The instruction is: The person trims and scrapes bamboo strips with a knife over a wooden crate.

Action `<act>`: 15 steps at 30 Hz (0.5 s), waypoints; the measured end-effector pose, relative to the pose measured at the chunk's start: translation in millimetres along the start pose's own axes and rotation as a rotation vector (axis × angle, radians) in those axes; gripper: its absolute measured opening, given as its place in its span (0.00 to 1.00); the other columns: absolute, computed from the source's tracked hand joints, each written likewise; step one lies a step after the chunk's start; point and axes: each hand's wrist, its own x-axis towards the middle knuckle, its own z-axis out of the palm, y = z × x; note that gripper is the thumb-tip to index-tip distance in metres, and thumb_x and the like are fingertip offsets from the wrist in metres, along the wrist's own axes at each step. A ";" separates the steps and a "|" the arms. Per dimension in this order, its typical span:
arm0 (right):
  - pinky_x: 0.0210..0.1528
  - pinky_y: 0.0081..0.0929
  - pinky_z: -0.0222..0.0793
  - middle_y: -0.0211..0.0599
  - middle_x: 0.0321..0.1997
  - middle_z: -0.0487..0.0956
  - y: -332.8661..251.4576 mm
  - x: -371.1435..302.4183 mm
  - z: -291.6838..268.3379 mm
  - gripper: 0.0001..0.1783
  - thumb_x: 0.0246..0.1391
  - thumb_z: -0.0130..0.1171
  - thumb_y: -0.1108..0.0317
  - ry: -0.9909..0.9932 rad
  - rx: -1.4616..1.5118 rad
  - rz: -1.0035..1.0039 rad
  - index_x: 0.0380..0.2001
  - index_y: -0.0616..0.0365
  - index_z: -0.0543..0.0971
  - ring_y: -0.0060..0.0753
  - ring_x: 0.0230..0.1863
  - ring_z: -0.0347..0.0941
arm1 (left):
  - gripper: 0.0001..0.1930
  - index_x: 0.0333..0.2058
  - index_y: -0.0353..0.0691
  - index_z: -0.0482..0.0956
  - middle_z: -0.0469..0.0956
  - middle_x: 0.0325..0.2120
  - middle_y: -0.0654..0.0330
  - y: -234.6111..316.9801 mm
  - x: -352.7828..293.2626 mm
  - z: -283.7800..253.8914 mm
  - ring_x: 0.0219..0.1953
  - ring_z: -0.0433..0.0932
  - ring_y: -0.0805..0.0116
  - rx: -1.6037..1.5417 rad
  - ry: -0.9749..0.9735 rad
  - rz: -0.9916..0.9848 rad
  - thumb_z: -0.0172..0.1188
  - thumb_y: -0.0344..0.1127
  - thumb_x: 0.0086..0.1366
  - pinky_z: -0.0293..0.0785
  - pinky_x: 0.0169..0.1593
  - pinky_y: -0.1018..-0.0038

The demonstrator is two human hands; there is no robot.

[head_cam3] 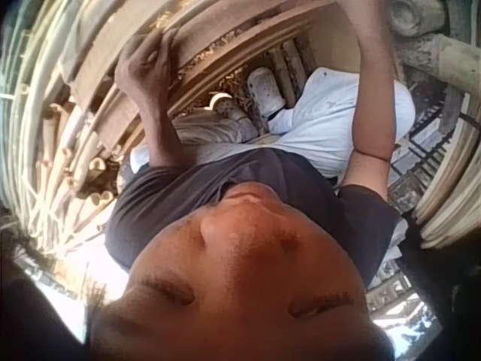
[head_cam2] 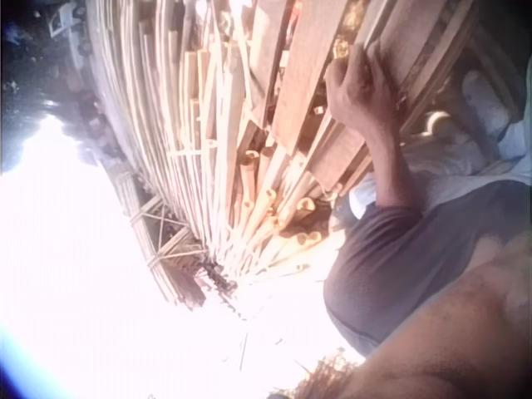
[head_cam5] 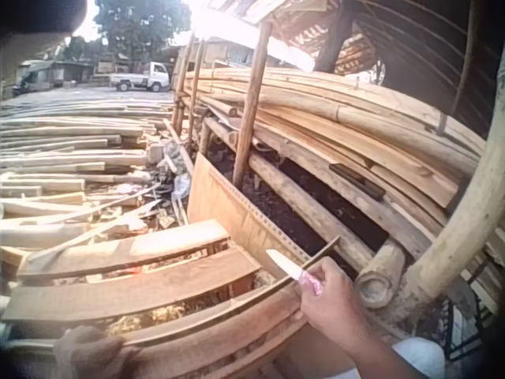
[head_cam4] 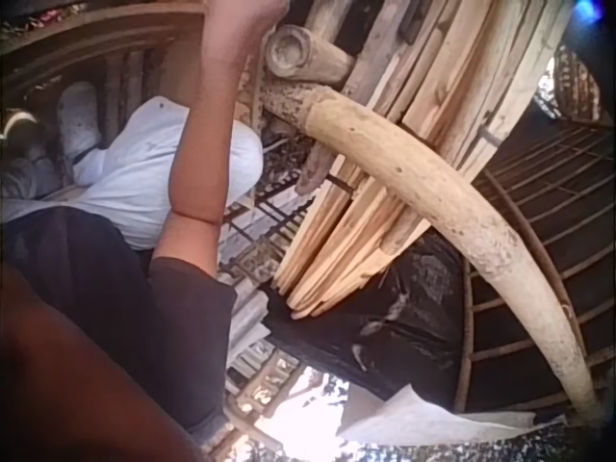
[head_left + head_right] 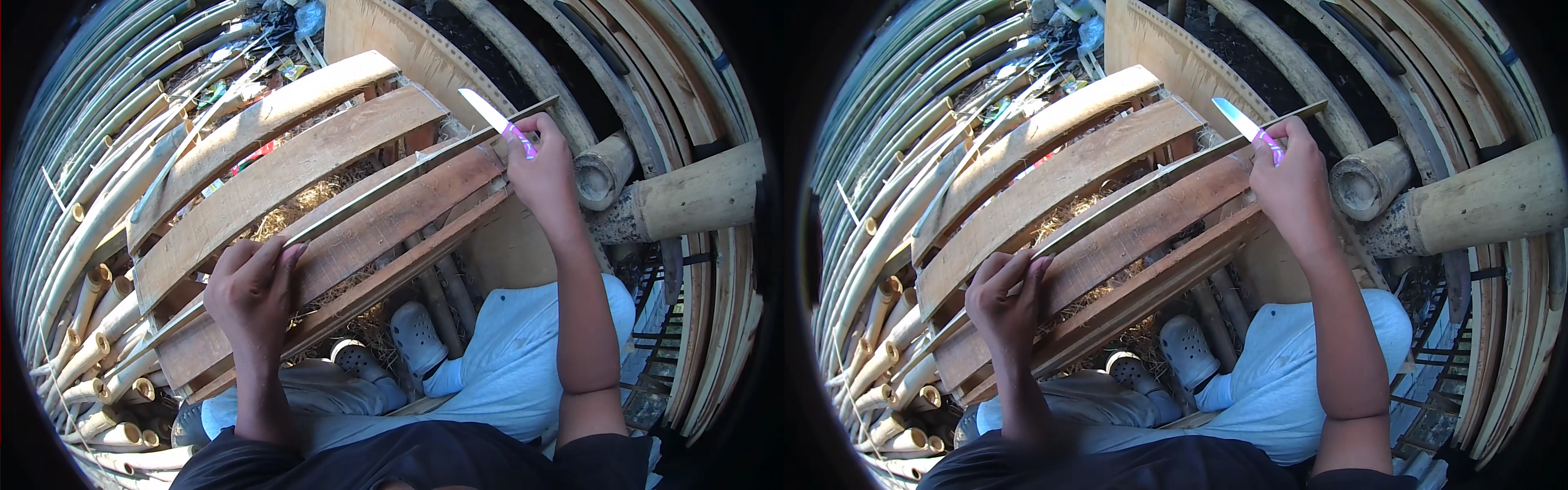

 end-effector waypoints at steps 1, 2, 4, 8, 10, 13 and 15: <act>0.47 0.46 0.78 0.58 0.38 0.84 -1.2 0.8 -3.3 0.11 0.66 0.61 0.66 -0.016 0.018 0.055 0.38 0.65 0.79 0.58 0.43 0.85 | 0.10 0.37 0.42 0.90 0.77 0.22 0.59 0.7 0.1 -1.5 0.24 0.75 0.64 0.000 -0.002 -0.002 0.77 0.38 0.58 0.69 0.29 0.69; 0.46 0.44 0.78 0.58 0.37 0.84 -4.7 -6.9 -0.3 0.09 0.67 0.59 0.68 -0.018 0.060 0.074 0.38 0.65 0.78 0.54 0.42 0.85 | 0.09 0.38 0.40 0.90 0.79 0.23 0.59 1.7 0.4 -3.7 0.25 0.77 0.65 0.007 -0.031 -0.015 0.77 0.34 0.58 0.71 0.32 0.70; 0.42 0.41 0.77 0.52 0.34 0.83 -13.1 -36.2 13.5 0.08 0.67 0.60 0.69 -0.095 0.180 0.028 0.38 0.65 0.79 0.45 0.36 0.84 | 0.09 0.38 0.37 0.91 0.80 0.25 0.58 3.0 1.3 -5.1 0.27 0.79 0.67 0.013 -0.054 -0.030 0.76 0.31 0.59 0.73 0.34 0.72; 0.42 0.38 0.76 0.49 0.33 0.82 -3.8 -20.9 1.3 0.07 0.67 0.60 0.71 -0.040 0.236 0.107 0.38 0.65 0.78 0.42 0.36 0.83 | 0.09 0.37 0.39 0.90 0.79 0.23 0.59 -0.7 2.3 -3.0 0.25 0.77 0.66 -0.002 -0.049 -0.005 0.77 0.34 0.58 0.71 0.32 0.70; 0.42 0.37 0.75 0.48 0.32 0.82 -13.6 -30.4 4.5 0.07 0.67 0.60 0.71 -0.082 0.242 0.092 0.38 0.65 0.78 0.40 0.36 0.82 | 0.10 0.37 0.42 0.90 0.77 0.23 0.60 -1.8 1.9 -1.8 0.25 0.76 0.64 -0.011 -0.037 -0.003 0.77 0.37 0.58 0.69 0.30 0.69; 0.40 0.34 0.75 0.46 0.31 0.81 -31.0 -62.2 26.8 0.08 0.67 0.61 0.71 -0.113 0.383 -0.054 0.36 0.65 0.77 0.36 0.33 0.80 | 0.10 0.37 0.42 0.90 0.77 0.23 0.60 -2.2 2.5 -2.1 0.25 0.76 0.64 -0.009 -0.047 0.006 0.77 0.37 0.58 0.69 0.30 0.69; 0.42 0.34 0.75 0.49 0.31 0.80 -24.1 -41.5 16.3 0.08 0.67 0.62 0.71 -0.163 0.363 0.054 0.35 0.64 0.76 0.41 0.34 0.81 | 0.10 0.37 0.42 0.90 0.77 0.22 0.60 -2.9 1.8 -3.2 0.24 0.75 0.64 0.000 -0.050 -0.017 0.77 0.37 0.58 0.69 0.30 0.69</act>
